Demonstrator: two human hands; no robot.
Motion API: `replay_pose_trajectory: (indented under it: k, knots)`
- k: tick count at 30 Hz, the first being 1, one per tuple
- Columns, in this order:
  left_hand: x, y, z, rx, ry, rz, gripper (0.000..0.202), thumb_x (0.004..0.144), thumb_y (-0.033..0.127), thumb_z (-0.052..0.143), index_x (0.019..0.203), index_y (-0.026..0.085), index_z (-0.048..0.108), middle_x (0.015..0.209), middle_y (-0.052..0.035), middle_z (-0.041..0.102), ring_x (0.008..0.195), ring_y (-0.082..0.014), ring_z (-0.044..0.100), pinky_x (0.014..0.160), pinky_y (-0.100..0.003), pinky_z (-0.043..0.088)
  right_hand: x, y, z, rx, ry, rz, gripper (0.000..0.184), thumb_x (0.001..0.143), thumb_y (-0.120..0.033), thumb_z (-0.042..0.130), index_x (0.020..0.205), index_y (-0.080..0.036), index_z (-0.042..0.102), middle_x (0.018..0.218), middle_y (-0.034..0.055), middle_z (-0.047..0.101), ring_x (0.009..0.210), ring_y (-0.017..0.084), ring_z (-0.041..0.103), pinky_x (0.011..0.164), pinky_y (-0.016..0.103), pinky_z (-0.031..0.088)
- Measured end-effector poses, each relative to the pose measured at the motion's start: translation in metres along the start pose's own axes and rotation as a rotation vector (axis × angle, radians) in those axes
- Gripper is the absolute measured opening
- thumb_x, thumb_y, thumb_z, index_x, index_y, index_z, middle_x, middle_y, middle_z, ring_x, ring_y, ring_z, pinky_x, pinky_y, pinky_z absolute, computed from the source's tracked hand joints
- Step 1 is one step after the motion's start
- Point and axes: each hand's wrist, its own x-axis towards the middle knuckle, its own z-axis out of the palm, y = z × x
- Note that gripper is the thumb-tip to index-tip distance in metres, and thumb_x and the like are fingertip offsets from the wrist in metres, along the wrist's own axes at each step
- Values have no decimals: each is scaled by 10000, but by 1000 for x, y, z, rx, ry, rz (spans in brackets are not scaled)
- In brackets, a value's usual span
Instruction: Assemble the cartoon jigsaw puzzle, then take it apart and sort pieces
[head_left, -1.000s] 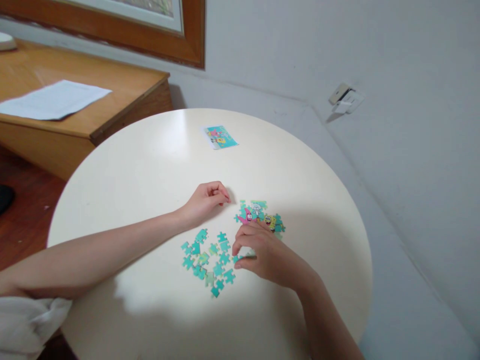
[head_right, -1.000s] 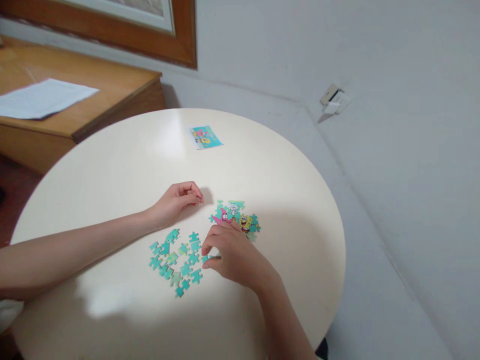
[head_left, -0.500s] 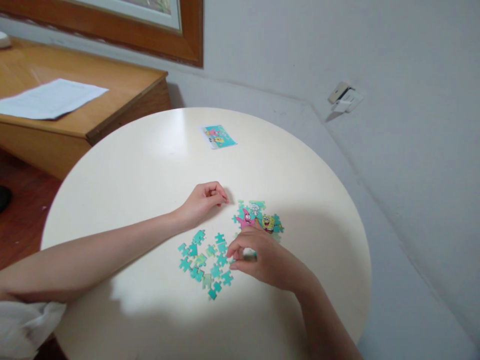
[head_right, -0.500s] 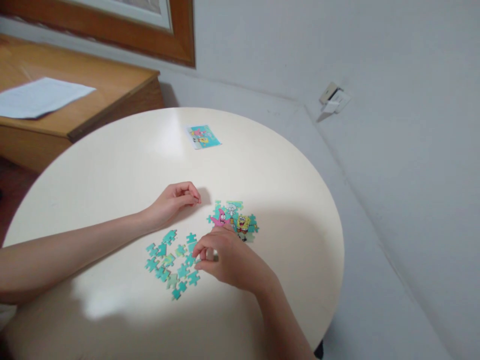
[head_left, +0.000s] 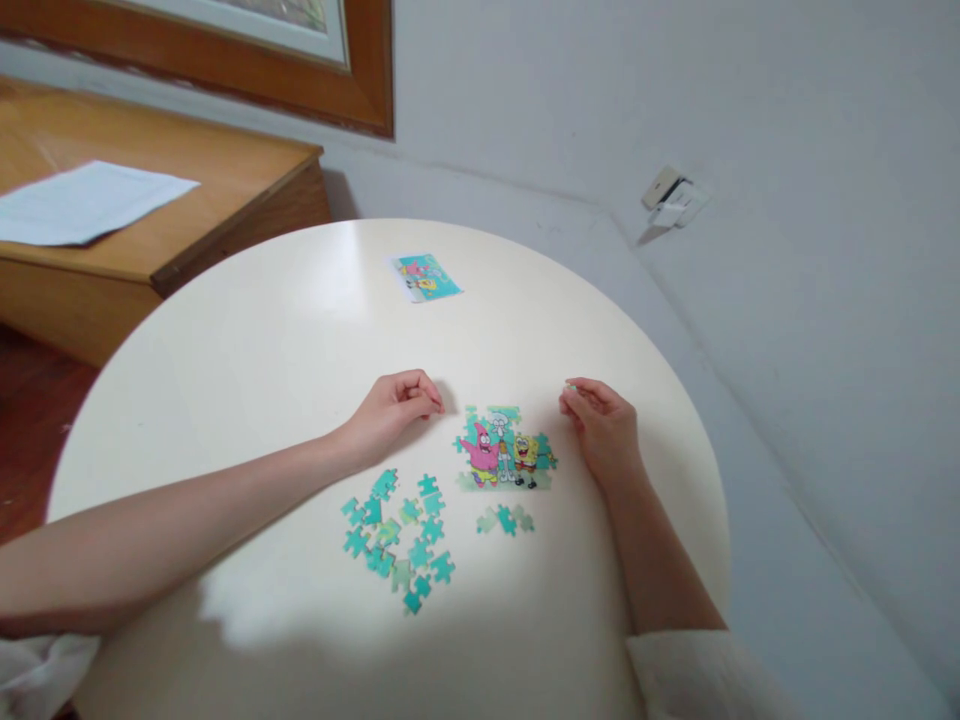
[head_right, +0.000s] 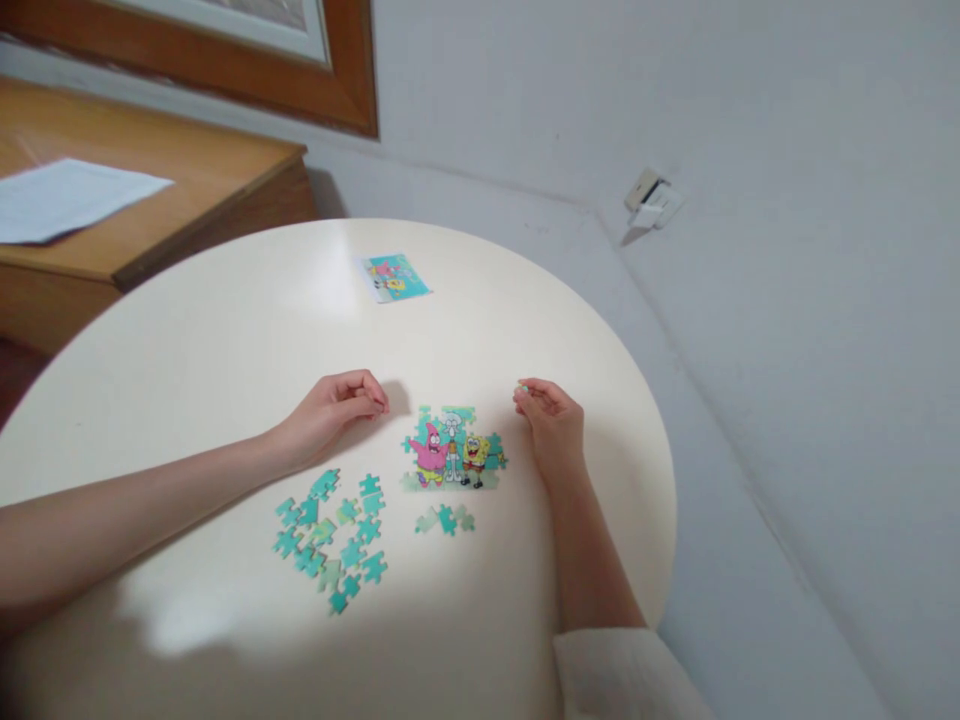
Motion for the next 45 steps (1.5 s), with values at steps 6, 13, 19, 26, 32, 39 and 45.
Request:
replay_pose_trajectory:
  k: [6, 13, 19, 26, 32, 39, 45]
  knots:
    - [0, 0, -1, -3, -6, -1, 49, 581, 162, 626, 589, 160, 577, 598, 12, 592, 585, -96, 498, 594, -243, 371, -3, 3, -5, -9, -16, 23, 302, 668, -377, 652, 887, -171, 667, 618, -23, 567, 580, 102, 511, 570, 265, 420]
    - [-1, 0, -3, 17, -18, 12, 48, 590, 166, 630, 595, 161, 582, 610, 9, 593, 596, -96, 502, 598, -245, 366, -4, 0, -2, -2, -23, 63, 358, 618, -368, 697, 920, -179, 673, 701, -5, 621, 624, 109, 543, 592, 264, 432]
    - [-1, 1, -2, 13, -10, 2, 53, 579, 168, 633, 590, 157, 583, 598, 15, 595, 585, -91, 495, 586, -236, 352, -5, -3, 0, 6, -24, 73, 363, 555, -380, 753, 848, -180, 680, 737, 12, 651, 655, 120, 574, 613, 267, 451]
    - [-1, 0, -2, 7, -5, -2, 60, 571, 171, 638, 584, 156, 581, 600, 15, 600, 590, -94, 499, 588, -237, 346, -6, -4, -1, -63, -47, 46, 265, 618, -384, 711, 777, -174, 685, 620, 5, 638, 602, 130, 576, 590, 276, 458]
    - [-1, -1, -2, 9, -2, -4, 55, 566, 171, 636, 582, 156, 586, 594, 15, 600, 586, -94, 493, 591, -237, 344, -6, -1, -3, -99, -62, -11, 270, 679, -397, 671, 836, -180, 698, 686, 29, 673, 648, 141, 603, 637, 291, 485]
    - [-1, 0, -2, 20, -2, -1, 64, 565, 181, 639, 586, 153, 585, 603, 12, 604, 596, -98, 500, 595, -235, 344, -6, -2, -4, -87, -72, -5, 279, 688, -358, 654, 893, -175, 701, 693, 30, 681, 664, 142, 612, 661, 298, 496]
    - [-1, 0, -3, 37, 4, 0, 61, 566, 181, 635, 587, 156, 584, 602, 11, 603, 587, -97, 494, 593, -236, 344, -6, -3, 0, -28, -71, 31, 315, 629, -368, 707, 876, -176, 679, 655, 7, 660, 585, 120, 585, 593, 275, 486]
